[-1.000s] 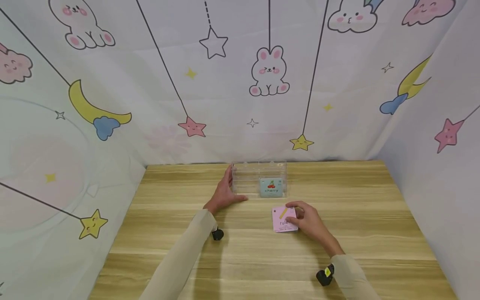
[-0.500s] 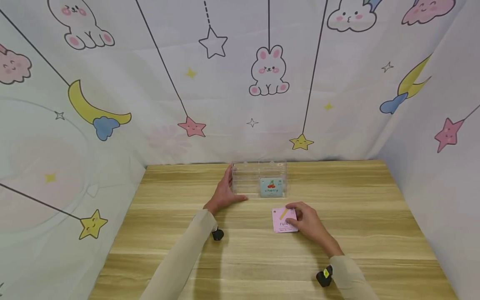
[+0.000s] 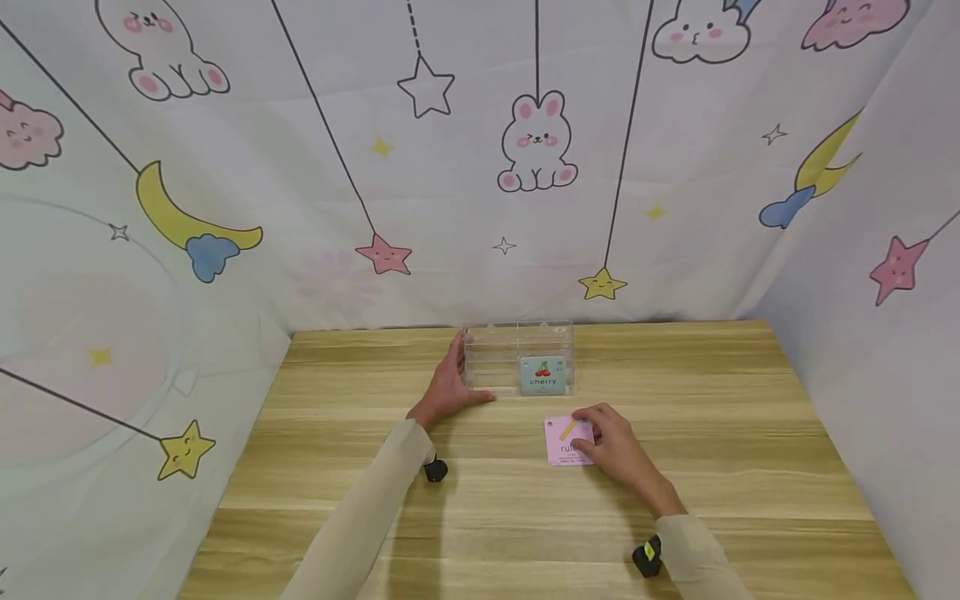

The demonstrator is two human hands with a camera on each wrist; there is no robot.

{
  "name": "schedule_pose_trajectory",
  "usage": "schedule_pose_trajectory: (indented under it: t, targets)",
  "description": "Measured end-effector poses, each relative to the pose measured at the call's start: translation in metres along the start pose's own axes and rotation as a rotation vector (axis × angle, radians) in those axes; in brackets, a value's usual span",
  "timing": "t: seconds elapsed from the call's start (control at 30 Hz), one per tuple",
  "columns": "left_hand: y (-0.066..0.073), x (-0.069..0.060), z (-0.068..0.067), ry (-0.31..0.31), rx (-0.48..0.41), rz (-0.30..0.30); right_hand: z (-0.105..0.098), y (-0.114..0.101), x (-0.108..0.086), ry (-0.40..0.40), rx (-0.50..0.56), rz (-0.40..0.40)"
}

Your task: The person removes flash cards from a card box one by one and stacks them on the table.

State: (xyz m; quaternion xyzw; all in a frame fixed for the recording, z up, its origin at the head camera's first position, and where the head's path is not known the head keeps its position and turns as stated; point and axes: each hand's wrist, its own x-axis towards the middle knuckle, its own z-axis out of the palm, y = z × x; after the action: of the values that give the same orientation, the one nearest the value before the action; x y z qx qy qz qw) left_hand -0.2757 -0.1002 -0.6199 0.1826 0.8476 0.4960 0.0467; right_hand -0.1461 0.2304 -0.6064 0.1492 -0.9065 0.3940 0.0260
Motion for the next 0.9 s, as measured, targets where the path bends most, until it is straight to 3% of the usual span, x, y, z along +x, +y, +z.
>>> schedule_pose_trajectory:
  t: [0.33, 0.9]
  targets:
    - [-0.0001, 0.0008, 0.0009, 0.007, -0.01, -0.03, 0.0001, -0.0008, 0.0004, 0.004, -0.036, -0.021]
    - [-0.0012, 0.0005, 0.0006, 0.007, -0.013, -0.007, -0.0053, -0.0038, 0.0022, -0.047, -0.074, -0.01]
